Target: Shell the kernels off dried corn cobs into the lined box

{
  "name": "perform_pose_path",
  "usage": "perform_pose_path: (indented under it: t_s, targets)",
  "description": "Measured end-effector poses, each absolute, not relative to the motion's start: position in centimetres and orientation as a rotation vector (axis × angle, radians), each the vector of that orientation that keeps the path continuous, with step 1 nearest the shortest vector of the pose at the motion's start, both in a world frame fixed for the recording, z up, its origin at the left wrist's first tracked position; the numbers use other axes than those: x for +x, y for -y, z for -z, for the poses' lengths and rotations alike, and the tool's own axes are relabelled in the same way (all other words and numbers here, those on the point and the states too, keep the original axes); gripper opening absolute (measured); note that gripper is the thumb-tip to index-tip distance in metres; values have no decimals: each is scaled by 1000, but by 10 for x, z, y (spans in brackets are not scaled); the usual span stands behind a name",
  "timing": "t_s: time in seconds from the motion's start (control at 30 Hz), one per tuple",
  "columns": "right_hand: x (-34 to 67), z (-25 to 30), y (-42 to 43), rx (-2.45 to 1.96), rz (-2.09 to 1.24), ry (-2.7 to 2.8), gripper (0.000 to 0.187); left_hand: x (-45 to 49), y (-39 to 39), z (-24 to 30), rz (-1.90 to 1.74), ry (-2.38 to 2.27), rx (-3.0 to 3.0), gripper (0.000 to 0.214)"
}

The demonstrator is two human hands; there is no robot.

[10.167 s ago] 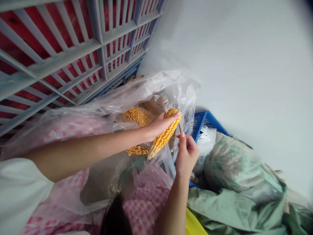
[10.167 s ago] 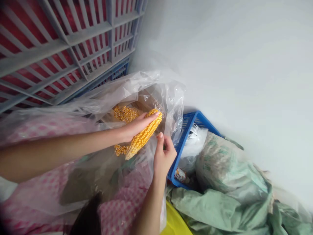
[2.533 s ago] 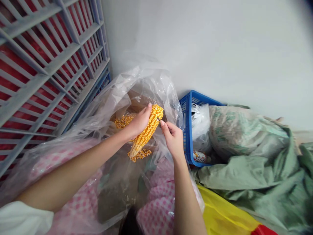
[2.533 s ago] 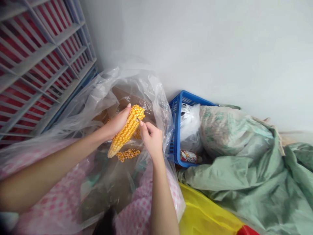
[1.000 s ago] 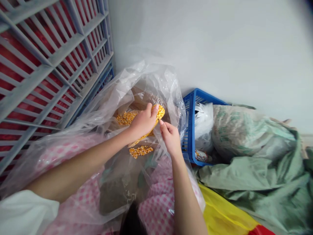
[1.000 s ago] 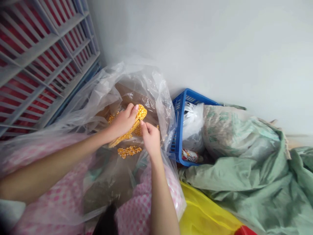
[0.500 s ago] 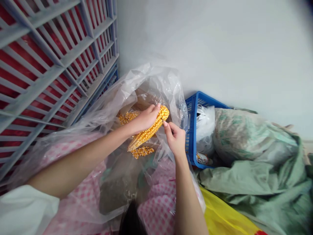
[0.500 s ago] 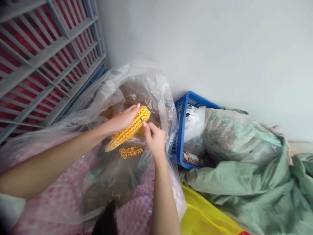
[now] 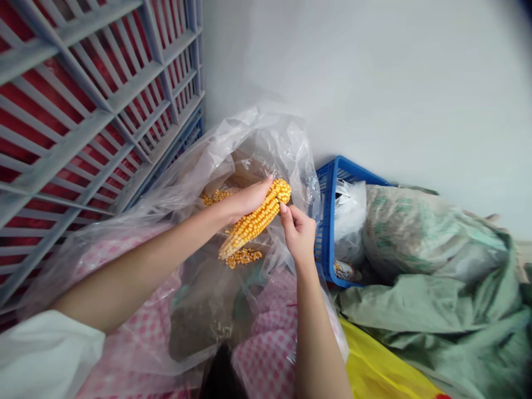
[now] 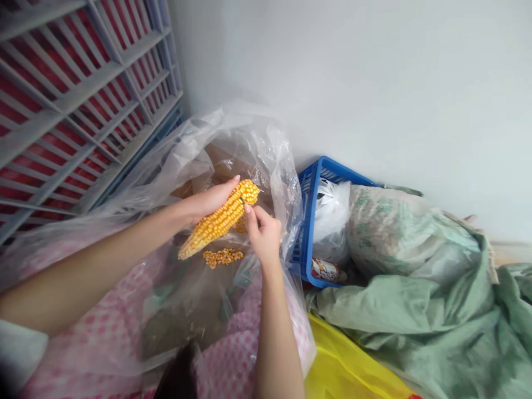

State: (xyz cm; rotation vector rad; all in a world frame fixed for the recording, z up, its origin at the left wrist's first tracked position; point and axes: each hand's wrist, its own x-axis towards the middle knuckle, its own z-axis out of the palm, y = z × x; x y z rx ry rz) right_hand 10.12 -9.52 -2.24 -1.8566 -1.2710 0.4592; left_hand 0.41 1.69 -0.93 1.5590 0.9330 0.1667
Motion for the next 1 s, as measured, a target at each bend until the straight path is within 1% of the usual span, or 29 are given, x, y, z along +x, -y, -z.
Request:
perform_pose_path:
  t_s: [0.13,0.23,0.33,0.47,0.53,0.8,0.9,1.0]
  targets:
    - [101,19,98,-1816,-489,1230,40,2,-20,9,44,-692,1176,61]
    - [103,17,101,-1830,-488,1200,40,3,-17,9,100,-639,1114,60]
    - [104,17,100,-1861,-475,1215,41,3,-13,11,-30,-721,1240,61]
    - [105,16,97,-1880,-490,1163,42,1,-13,8,-370,-932,1583,48]
    - [105,15,95,-1881,-516,1127,43,0,-15,5,-440,-985,1700,49]
    - [103,17,89,-1816,-632,996,46,-8,-20,-1,-461,-1046,1921,51]
    - [103,21,87,-1738,-758,881,46,-10,-19,-2,-416,-1063,2009,55]
    - [105,21,87,-1643,-962,758,45,-11,-18,-4,-344,-1084,2126,55]
